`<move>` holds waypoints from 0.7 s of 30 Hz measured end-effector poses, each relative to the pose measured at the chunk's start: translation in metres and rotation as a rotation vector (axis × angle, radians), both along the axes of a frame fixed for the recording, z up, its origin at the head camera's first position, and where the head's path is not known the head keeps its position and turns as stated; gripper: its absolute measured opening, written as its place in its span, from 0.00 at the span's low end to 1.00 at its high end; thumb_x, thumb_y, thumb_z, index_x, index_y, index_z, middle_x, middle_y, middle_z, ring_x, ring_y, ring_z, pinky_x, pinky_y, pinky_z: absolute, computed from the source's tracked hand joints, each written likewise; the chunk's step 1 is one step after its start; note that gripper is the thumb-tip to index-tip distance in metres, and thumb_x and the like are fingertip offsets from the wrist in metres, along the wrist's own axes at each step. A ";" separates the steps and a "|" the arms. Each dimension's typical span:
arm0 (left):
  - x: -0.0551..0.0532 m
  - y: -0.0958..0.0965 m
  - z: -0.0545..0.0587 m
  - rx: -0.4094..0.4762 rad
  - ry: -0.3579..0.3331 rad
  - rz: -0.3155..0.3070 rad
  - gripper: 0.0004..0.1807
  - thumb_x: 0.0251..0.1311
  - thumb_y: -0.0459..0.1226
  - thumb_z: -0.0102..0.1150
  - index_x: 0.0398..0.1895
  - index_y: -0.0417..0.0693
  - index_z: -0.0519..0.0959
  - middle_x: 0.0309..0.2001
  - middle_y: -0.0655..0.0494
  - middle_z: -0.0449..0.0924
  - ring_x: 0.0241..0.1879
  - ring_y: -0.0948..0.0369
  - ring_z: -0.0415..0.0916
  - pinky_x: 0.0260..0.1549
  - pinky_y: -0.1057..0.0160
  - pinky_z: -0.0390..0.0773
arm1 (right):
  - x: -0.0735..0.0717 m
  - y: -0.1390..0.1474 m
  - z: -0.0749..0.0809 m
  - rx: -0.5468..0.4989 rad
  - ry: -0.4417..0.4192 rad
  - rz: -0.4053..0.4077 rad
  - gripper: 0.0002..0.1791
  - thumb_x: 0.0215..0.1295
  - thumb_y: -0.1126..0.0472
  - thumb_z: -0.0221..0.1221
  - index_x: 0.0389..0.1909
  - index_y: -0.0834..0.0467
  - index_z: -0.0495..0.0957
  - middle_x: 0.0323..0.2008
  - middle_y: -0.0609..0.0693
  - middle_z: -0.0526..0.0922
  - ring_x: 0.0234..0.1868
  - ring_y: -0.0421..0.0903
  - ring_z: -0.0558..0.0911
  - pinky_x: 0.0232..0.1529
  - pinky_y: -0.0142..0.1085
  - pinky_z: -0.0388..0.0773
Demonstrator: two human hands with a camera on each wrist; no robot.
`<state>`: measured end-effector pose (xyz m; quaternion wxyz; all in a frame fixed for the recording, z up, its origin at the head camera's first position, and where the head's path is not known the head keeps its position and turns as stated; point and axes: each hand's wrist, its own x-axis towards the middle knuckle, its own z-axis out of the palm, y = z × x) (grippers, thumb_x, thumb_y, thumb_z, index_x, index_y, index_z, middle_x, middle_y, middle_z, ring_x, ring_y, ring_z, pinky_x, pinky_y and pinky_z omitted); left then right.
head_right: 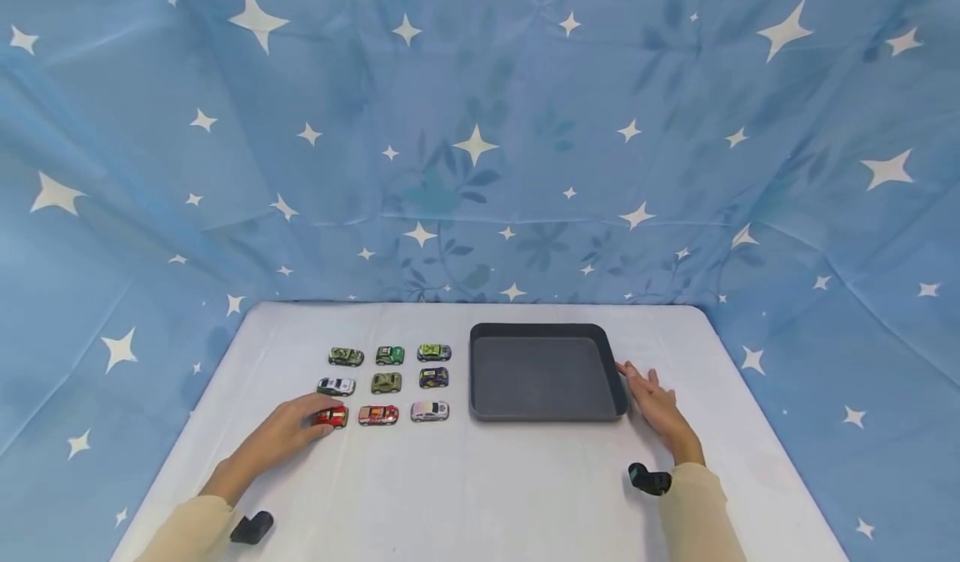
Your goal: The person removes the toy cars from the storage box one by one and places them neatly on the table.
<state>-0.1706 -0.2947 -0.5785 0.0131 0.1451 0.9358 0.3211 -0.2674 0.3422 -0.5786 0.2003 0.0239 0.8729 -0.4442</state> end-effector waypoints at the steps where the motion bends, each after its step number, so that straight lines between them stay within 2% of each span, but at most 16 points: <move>1: 0.000 0.000 -0.001 -0.004 -0.008 0.002 0.22 0.64 0.29 0.74 0.62 0.37 0.84 0.60 0.38 0.83 0.63 0.36 0.78 0.65 0.35 0.74 | -0.001 -0.001 0.001 0.013 -0.012 0.007 0.45 0.85 0.32 0.30 0.86 0.60 0.48 0.85 0.64 0.33 0.81 0.65 0.18 0.69 0.69 0.09; 6: 0.003 -0.001 -0.005 0.023 -0.069 0.043 0.25 0.65 0.33 0.75 0.64 0.38 0.83 0.63 0.37 0.81 0.67 0.35 0.75 0.67 0.34 0.71 | -0.004 -0.006 0.004 0.048 -0.032 0.025 0.46 0.85 0.31 0.27 0.87 0.60 0.45 0.84 0.67 0.31 0.80 0.65 0.17 0.70 0.67 0.09; 9: 0.006 -0.002 -0.006 0.047 -0.068 0.081 0.27 0.65 0.36 0.76 0.66 0.40 0.83 0.64 0.38 0.81 0.67 0.36 0.74 0.68 0.35 0.71 | -0.003 -0.007 0.002 0.047 -0.028 0.022 0.46 0.84 0.30 0.28 0.86 0.60 0.46 0.83 0.68 0.32 0.80 0.66 0.18 0.71 0.66 0.09; 12: 0.010 -0.002 -0.005 0.071 -0.004 0.123 0.27 0.65 0.38 0.77 0.65 0.40 0.83 0.63 0.40 0.82 0.65 0.38 0.77 0.66 0.36 0.74 | -0.003 -0.007 0.000 0.040 -0.023 0.028 0.47 0.84 0.30 0.28 0.86 0.61 0.46 0.84 0.68 0.33 0.81 0.66 0.19 0.71 0.65 0.09; 15: 0.011 -0.003 0.001 0.115 0.070 0.176 0.24 0.69 0.39 0.73 0.65 0.42 0.84 0.63 0.42 0.83 0.63 0.40 0.80 0.61 0.36 0.78 | -0.003 -0.005 0.000 0.042 -0.011 0.028 0.47 0.84 0.30 0.28 0.87 0.60 0.46 0.84 0.67 0.35 0.81 0.66 0.20 0.72 0.65 0.09; 18: 0.007 -0.008 0.009 0.152 0.126 0.224 0.23 0.75 0.41 0.67 0.68 0.43 0.82 0.65 0.42 0.81 0.64 0.39 0.78 0.62 0.34 0.77 | 0.000 -0.002 0.002 0.053 0.016 0.029 0.46 0.85 0.31 0.28 0.87 0.61 0.46 0.84 0.67 0.37 0.81 0.67 0.22 0.72 0.66 0.11; 21: -0.002 -0.015 0.015 0.143 0.152 0.258 0.26 0.78 0.43 0.62 0.73 0.43 0.77 0.70 0.39 0.76 0.70 0.37 0.71 0.68 0.32 0.69 | 0.004 0.003 0.005 0.060 0.053 0.030 0.44 0.87 0.33 0.30 0.86 0.62 0.46 0.83 0.69 0.39 0.82 0.70 0.25 0.73 0.69 0.13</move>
